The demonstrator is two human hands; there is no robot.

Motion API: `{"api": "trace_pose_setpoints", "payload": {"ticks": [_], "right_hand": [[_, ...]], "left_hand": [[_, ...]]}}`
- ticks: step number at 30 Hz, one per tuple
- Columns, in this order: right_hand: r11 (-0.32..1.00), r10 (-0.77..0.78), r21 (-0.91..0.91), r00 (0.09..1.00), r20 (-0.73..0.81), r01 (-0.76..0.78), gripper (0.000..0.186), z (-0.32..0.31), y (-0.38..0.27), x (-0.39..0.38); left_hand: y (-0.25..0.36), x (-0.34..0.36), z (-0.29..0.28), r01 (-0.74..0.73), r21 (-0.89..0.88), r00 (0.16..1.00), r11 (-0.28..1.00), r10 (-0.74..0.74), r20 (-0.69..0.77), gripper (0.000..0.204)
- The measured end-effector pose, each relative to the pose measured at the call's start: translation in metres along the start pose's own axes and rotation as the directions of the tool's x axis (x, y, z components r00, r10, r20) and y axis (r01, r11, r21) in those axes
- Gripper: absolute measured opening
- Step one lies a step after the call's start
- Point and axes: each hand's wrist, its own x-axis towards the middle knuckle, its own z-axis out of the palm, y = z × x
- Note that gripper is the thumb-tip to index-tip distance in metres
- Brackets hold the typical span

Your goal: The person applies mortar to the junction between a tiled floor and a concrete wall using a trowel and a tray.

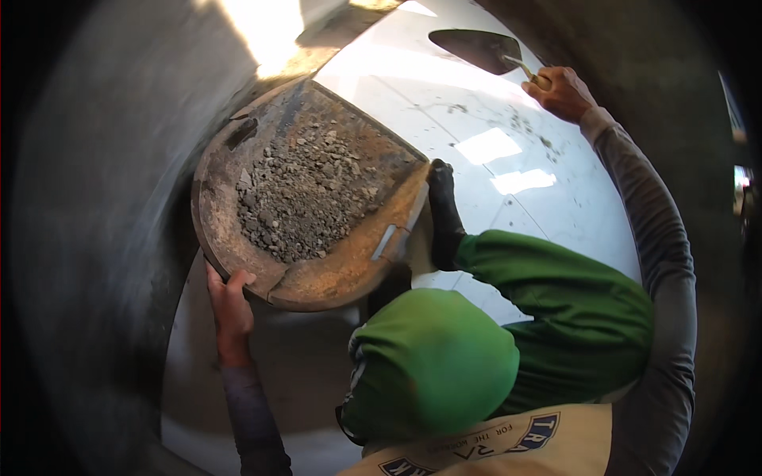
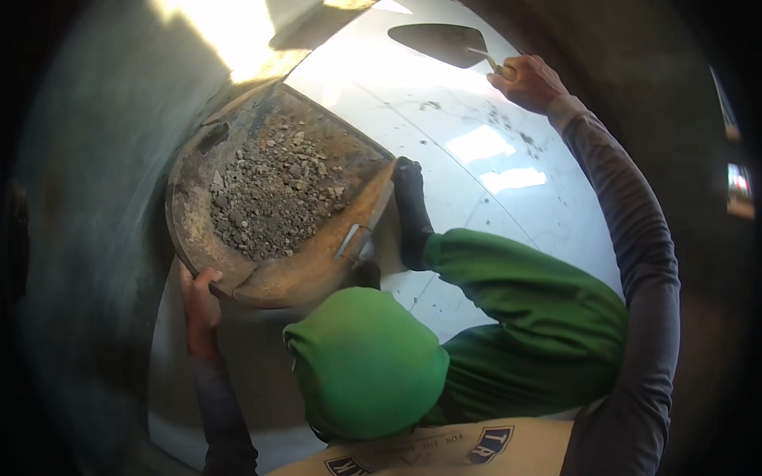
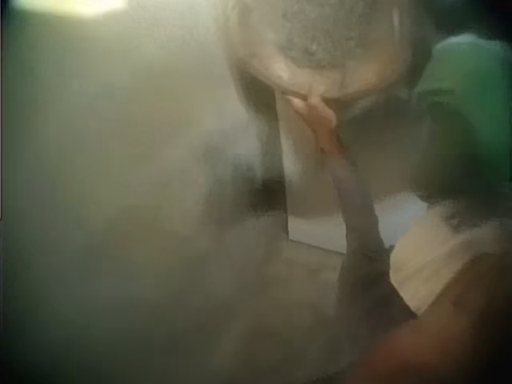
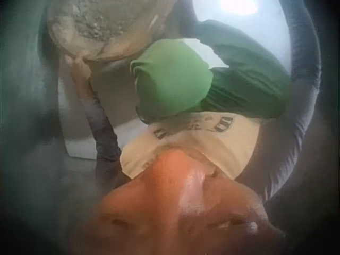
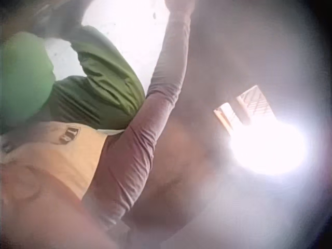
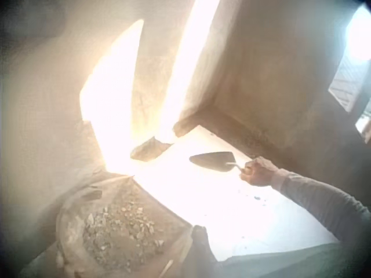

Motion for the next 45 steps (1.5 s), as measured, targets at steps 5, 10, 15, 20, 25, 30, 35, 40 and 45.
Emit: {"api": "trace_pose_setpoints", "payload": {"ticks": [5, 10, 15, 20, 25, 30, 35, 40, 45], "right_hand": [[0.946, 0.185, 0.255, 0.979, 0.081, -0.2, 0.055, 0.026, 0.066, -0.067], [0.909, 0.208, 0.333, 0.966, 0.155, -0.25, 0.055, 0.346, 0.141, -0.222], [0.759, 0.234, 0.49, 0.882, 0.41, -0.429, 0.05, 0.568, 0.077, -0.378], [0.711, 0.382, 0.497, 0.867, 0.319, -0.497, 0.056, 0.656, 0.131, -0.347], [0.391, 0.621, 0.604, 0.683, 0.384, -0.695, 0.061, 0.722, 0.227, -0.303], [0.364, 0.407, 0.81, 0.86, 0.306, -0.461, 0.068, 0.742, 0.285, -0.281], [0.346, 0.349, 0.891, 0.922, 0.168, -0.294, 0.064, 0.807, 0.288, -0.29], [0.259, 0.411, 0.927, 0.9, 0.147, -0.27, 0.058, 0.784, 0.309, -0.297], [0.152, 0.473, 0.95, 0.864, 0.172, -0.273, 0.059, 0.82, 0.305, -0.293]], "left_hand": [[-0.012, -0.052, 0.028, 0.022, -0.046, 0.997, 0.999, -0.019, 0.074, 0.086], [-0.114, -0.1, 0.046, -0.027, 0.032, 0.999, 0.999, 0.026, 0.036, 0.083], [-0.174, -0.089, 0.088, -0.041, 0.18, 0.999, 0.983, 0.035, 0.036, 0.083], [-0.167, -0.101, 0.164, -0.113, 0.266, 0.992, 0.957, 0.095, 0.078, 0.085], [-0.177, -0.096, 0.206, -0.17, 0.335, 0.985, 0.927, 0.148, 0.093, 0.087], [-0.183, -0.101, 0.256, -0.161, 0.398, 0.987, 0.903, 0.149, 0.062, 0.083], [-0.197, -0.132, 0.327, -0.143, 0.438, 0.986, 0.888, 0.165, -0.013, 0.063], [-0.192, -0.169, 0.408, -0.059, 0.461, 0.996, 0.885, 0.082, -0.03, 0.022], [-0.185, -0.15, 0.451, -0.07, 0.44, 0.996, 0.895, 0.089, -0.024, 0.023]]}}
